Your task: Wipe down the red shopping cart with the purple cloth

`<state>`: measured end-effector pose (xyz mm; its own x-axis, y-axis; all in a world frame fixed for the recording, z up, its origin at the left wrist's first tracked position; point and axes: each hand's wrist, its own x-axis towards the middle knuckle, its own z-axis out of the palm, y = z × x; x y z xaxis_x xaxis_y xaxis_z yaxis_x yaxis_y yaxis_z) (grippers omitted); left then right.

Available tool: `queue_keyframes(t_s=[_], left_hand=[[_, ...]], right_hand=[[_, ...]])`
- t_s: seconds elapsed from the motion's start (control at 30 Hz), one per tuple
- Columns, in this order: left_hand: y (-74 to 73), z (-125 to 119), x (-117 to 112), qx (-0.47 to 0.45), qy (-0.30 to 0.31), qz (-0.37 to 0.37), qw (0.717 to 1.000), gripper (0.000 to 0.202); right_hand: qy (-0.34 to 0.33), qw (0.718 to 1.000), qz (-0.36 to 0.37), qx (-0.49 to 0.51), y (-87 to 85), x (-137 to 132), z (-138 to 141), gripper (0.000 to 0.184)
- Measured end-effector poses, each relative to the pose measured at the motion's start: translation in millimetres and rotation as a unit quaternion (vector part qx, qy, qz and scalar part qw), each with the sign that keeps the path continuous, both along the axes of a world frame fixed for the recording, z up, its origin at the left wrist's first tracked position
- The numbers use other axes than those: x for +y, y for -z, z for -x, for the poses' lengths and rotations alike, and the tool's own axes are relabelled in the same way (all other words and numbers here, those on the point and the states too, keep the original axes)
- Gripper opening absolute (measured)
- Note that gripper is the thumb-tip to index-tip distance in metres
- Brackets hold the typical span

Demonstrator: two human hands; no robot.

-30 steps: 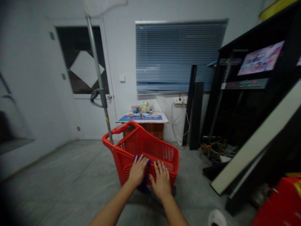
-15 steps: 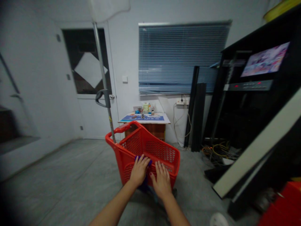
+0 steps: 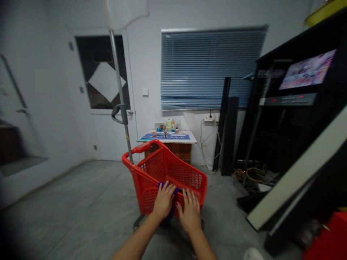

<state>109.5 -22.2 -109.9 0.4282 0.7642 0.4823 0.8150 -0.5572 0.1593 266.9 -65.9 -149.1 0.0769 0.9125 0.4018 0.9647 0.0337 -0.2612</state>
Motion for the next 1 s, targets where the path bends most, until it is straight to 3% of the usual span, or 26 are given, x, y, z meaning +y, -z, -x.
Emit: queue_keyframes(t_s=[0.1,0.23,0.33,0.53,0.77,1.0], left_hand=[[-3.5,13.7,8.3,0.026,0.027,-0.005,0.999,0.040],[-5.2,27.8,17.6,0.022,-0.031,-0.025,0.999,0.040],[-2.3,19.2,13.6,0.021,-0.036,-0.022,0.999,0.041],[-1.9,2.8,7.5,0.035,0.013,-0.009,0.999,0.041],[1.6,6.3,14.3,0.019,-0.042,-0.018,0.999,0.042],[2.2,-2.2,7.1,0.011,0.015,0.001,1.000,0.040]], right_hand=[[-0.015,1.000,0.001,-0.005,-1.4,-2.5,-3.9,0.062],[-0.013,1.000,0.005,-0.005,-1.5,-2.3,-2.9,0.063],[-0.007,1.000,-0.001,-0.001,-0.5,0.3,-0.8,0.064],[-0.012,0.999,0.033,0.006,-3.7,4.3,-6.4,0.063],[-0.001,0.999,0.051,0.010,-11.7,4.1,-0.1,0.066],[-0.032,0.996,0.085,0.016,-17.4,-0.4,-7.8,0.063]])
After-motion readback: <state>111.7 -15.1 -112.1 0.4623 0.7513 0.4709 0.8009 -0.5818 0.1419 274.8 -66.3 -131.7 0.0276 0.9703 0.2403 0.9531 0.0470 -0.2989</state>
